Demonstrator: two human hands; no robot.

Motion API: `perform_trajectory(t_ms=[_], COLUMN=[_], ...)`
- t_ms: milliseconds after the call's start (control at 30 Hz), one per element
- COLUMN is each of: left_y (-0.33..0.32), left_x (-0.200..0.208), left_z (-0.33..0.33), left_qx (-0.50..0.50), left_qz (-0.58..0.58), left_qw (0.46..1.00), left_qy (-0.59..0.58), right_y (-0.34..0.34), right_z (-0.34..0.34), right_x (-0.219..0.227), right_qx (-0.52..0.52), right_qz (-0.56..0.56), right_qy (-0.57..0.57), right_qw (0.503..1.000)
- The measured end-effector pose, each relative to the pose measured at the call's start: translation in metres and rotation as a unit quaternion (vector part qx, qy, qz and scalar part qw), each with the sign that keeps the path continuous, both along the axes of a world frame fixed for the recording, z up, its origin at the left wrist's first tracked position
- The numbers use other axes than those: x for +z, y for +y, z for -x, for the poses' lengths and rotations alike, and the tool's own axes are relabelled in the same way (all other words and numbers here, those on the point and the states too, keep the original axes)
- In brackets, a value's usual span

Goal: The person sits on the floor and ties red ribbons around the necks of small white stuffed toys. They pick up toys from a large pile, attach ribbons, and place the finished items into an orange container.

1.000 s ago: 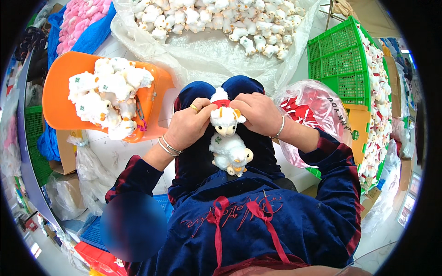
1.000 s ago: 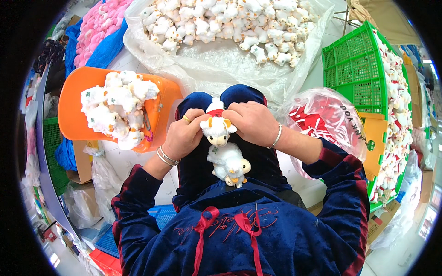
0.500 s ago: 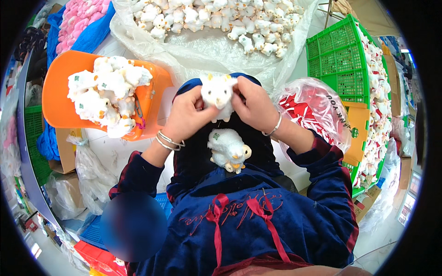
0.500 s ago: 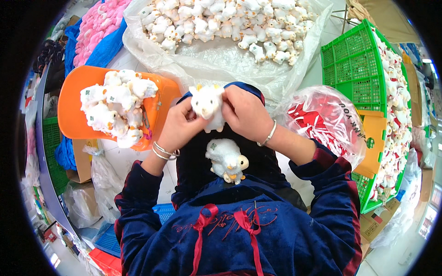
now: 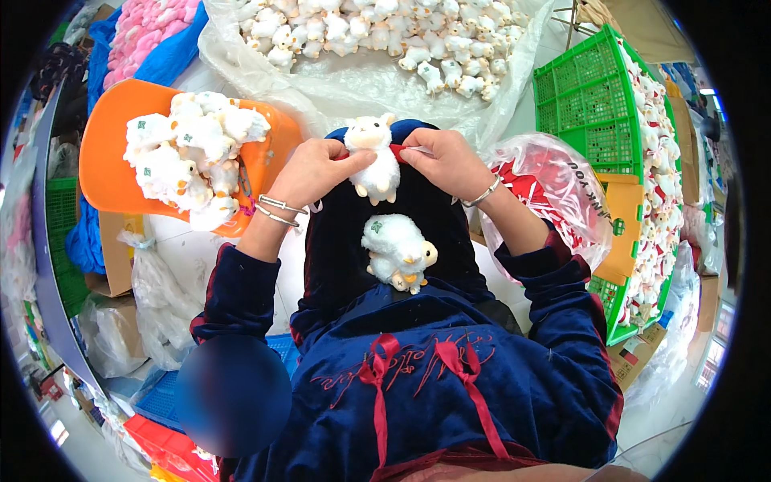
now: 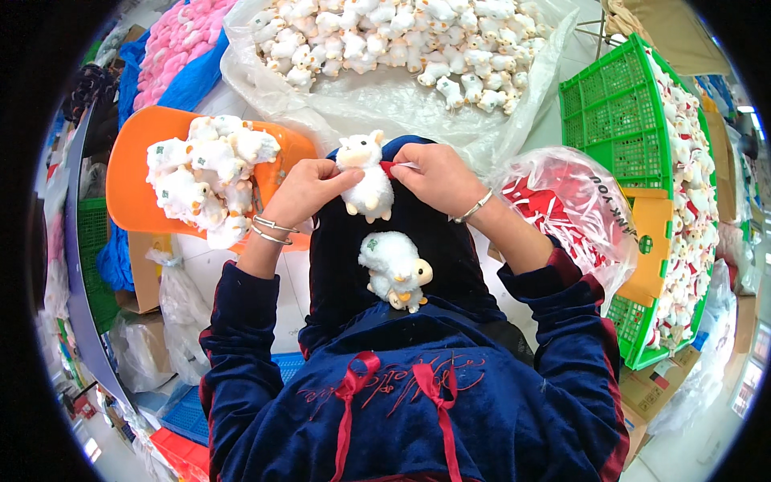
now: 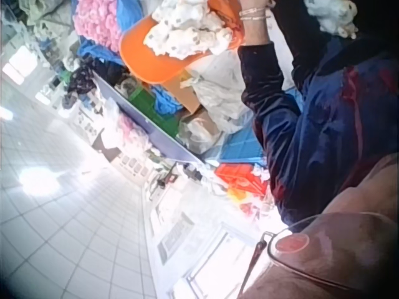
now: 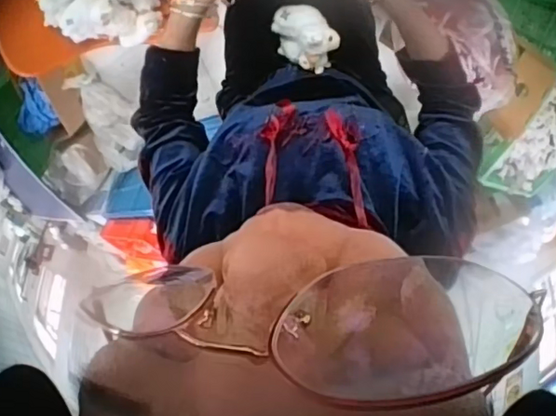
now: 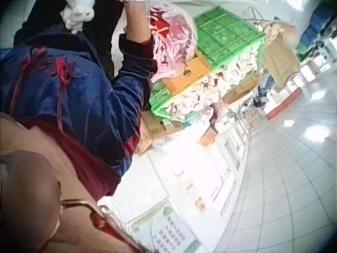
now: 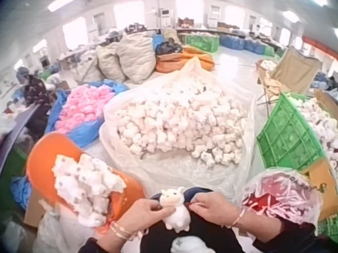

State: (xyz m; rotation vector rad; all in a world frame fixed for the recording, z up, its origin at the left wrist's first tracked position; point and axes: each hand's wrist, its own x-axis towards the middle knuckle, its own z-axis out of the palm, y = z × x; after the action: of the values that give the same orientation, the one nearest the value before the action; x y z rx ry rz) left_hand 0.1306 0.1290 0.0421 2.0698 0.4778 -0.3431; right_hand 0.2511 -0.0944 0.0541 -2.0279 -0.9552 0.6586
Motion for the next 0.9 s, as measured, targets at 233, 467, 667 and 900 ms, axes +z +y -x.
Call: perform_trajectory(t_ms=[233,467,667,900], left_y=[-0.016,-0.003,0.004,-0.014], left_x=[0.004,0.001,-0.002,0.022], left_z=[0.002,0.011,0.010,0.009], left_qx=[0.016,-0.033,0.025,0.073], left_qz=[0.025,0.102,0.106,0.055], left_qw=[0.998,0.990,0.987,0.991], left_qy=[-0.052,-0.095,-0.114,-0.097], right_y=[0.011,0.009,0.017,0.022], right_z=[0.018,0.022,0.028,0.029], right_x=[-0.007,-0.012,-0.010,-0.014], right_qx=[0.012,-0.063,-0.048,-0.047], right_qz=[-0.117,-0.121,-0.154,-0.167], right_qy=[-0.064,-0.045,-0.041,-0.005], right_qw=[0.991,0.990,0.986,0.985])
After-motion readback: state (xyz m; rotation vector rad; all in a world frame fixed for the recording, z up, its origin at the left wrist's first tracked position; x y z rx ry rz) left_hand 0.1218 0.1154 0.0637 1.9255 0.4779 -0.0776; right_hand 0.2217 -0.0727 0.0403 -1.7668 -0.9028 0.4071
